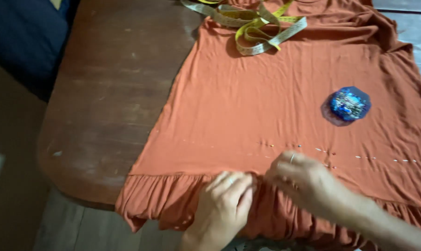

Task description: The person pins the hem of an orange sleeveless top to a wooden table using straight pins from a blue pincushion. The hands repeatedly pick up pins and insert them into the fabric along the ruffled edge.

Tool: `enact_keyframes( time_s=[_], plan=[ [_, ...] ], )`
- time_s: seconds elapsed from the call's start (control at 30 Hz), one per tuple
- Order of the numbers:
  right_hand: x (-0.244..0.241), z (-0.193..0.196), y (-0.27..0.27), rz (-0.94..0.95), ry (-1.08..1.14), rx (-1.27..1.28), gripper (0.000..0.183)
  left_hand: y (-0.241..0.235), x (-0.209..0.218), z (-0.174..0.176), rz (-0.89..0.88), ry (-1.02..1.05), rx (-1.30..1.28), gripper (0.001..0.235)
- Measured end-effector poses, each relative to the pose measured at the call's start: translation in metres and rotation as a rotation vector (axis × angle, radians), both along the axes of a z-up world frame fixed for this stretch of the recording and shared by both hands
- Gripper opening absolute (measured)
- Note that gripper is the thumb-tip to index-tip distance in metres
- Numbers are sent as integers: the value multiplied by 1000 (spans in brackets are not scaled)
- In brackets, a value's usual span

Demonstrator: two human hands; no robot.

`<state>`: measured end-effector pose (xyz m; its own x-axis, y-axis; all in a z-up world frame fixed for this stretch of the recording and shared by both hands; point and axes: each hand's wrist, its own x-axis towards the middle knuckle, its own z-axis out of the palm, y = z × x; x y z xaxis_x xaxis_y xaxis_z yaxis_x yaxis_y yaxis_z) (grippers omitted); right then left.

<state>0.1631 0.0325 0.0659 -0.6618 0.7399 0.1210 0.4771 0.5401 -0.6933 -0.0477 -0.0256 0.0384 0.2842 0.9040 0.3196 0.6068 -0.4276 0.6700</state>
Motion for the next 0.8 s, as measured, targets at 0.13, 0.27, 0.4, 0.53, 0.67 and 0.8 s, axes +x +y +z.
enact_keyframes(
  time_s=[0.13, 0.27, 0.4, 0.53, 0.67, 0.8],
  plan=[
    [-7, -7, 35, -118, -90, 173, 5, 14, -4, -20, 159, 285, 165, 57],
    [-17, -25, 49, -161, -210, 125, 11, 21, -5, -28, 132, 341, 143, 76],
    [-21, -38, 51, -148, -225, 130, 12, 24, -3, -29, 83, 395, 98, 88],
    [-23, -39, 51, -119, -200, 157, 12, 24, 0, -30, 78, 439, 64, 94],
    [-22, -42, 53, -107, -186, 157, 12, 25, 0, -31, 85, 421, 59, 91],
    [-22, -44, 53, -91, -178, 184, 9, 25, 1, -32, 84, 421, 43, 93]
  ],
)
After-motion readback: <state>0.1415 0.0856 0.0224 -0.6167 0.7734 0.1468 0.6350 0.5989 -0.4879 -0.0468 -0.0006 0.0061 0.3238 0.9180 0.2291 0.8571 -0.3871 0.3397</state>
